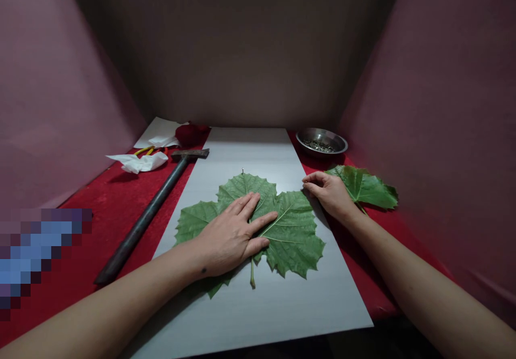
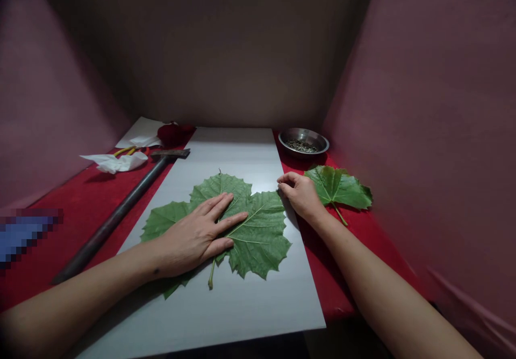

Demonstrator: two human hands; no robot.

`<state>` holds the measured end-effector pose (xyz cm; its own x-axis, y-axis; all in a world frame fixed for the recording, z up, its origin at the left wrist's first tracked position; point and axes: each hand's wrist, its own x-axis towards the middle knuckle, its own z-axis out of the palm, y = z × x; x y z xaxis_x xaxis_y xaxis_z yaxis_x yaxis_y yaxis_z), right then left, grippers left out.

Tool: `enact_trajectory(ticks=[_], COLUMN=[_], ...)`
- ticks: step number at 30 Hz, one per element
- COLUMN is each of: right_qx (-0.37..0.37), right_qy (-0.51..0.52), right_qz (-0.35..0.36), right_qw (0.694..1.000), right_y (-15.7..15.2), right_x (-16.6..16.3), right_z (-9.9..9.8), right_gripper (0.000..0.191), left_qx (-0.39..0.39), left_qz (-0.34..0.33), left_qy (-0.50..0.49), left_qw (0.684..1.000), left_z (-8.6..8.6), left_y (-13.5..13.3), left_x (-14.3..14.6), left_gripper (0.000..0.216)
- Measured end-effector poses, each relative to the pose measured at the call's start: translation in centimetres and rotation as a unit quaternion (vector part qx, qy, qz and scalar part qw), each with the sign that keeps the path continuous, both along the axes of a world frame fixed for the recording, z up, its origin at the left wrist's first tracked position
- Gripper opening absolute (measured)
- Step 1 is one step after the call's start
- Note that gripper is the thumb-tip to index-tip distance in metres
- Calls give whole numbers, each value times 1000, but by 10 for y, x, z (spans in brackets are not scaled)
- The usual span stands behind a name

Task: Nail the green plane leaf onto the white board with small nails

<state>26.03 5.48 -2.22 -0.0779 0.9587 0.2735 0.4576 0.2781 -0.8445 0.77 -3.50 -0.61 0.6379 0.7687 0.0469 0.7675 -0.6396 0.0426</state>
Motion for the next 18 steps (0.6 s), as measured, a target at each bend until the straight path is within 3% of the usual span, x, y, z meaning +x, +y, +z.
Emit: enact_trajectory(ticks=[18], right_qx=[-25], right_qy=[34], right_qz=[-14], right_qw=[999], right_y=[-2], right_x=[-2], right_z=[4], right_gripper=[21], left_qx=[0], left_qz=[-1], left_qy=[-5], left_qw=[1000], left_z=[-1], left_y=[1], left_x=[0], left_gripper=[51])
